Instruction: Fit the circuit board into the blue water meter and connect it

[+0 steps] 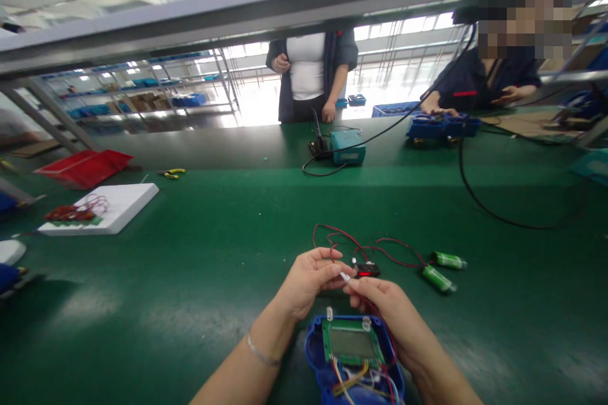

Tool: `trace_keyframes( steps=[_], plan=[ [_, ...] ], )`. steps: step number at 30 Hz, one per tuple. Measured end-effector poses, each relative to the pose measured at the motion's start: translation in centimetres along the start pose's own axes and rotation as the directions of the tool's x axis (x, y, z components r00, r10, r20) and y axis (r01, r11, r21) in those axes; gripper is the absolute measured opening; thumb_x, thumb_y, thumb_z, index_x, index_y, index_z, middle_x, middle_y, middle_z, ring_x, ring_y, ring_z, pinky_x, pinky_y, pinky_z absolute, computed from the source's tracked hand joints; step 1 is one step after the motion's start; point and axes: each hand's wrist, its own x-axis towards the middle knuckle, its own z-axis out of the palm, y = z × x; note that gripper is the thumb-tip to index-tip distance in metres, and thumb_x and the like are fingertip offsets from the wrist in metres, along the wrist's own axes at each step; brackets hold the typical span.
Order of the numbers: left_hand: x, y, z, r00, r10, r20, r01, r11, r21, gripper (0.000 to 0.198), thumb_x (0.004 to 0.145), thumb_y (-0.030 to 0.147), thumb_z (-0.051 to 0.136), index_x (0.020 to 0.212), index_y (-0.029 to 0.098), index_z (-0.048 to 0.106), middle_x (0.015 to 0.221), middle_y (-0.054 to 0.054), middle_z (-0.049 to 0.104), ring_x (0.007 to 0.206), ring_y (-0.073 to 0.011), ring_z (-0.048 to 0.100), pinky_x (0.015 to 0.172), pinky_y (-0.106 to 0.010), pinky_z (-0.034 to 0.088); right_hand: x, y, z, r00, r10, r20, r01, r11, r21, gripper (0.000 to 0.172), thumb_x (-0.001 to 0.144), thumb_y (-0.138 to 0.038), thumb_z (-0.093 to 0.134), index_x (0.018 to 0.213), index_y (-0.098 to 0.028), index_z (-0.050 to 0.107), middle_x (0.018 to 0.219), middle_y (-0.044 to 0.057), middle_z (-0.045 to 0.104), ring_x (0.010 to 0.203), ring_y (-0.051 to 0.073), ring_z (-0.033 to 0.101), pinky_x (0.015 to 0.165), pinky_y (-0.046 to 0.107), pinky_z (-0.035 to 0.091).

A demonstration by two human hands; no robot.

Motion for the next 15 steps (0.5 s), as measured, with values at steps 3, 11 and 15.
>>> trace_keyframes(
  steps=[3,11,15],
  plan=[
    [-0.1,-0.1,0.1,1.000,0.023,-0.010,-0.023,1.000,0.006,0.056,0.062,0.036,0.094,0.098,0.010,0.060,0.086,-0.014,0.076,0.072,-0.0167,0.072,0.069,-0.023,0.060,-0.1,-0.2,0.1,1.000,0.009,-0.002,-0.009,1.000,0.000,0.039,0.059,-0.052,0.074,0.065,-0.014,0.071,0.062,0.003,0.063,0.061,0.014,0.046,0.061,0.029,0.033],
    [0.2,-0.7,0.3,0.999,0.025,-0.034,-0.025,1.000,-0.012,0.057,0.058,0.039,0.095,0.093,0.011,0.060,0.084,-0.013,0.076,0.065,-0.0140,0.070,0.066,-0.021,0.058,0.2,0.3,-0.3,0.999,-0.045,-0.030,0.044,0.998,-0.051,0.042,0.060,-0.056,0.076,0.063,-0.015,0.071,0.064,0.005,0.064,0.061,0.015,0.046,0.062,0.029,0.034],
    [-0.2,-0.5,0.6,0.998,0.061,-0.034,-0.059,0.997,0.042,0.051,0.064,0.043,0.092,0.093,0.014,0.063,0.084,-0.011,0.076,0.070,-0.0157,0.071,0.068,-0.024,0.059,0.0,0.8,-1.0,0.995,-0.101,-0.022,0.096,0.982,-0.165,0.051,0.064,-0.066,0.073,0.065,-0.015,0.072,0.064,0.006,0.063,0.062,0.018,0.050,0.059,0.030,0.039]
  ],
)
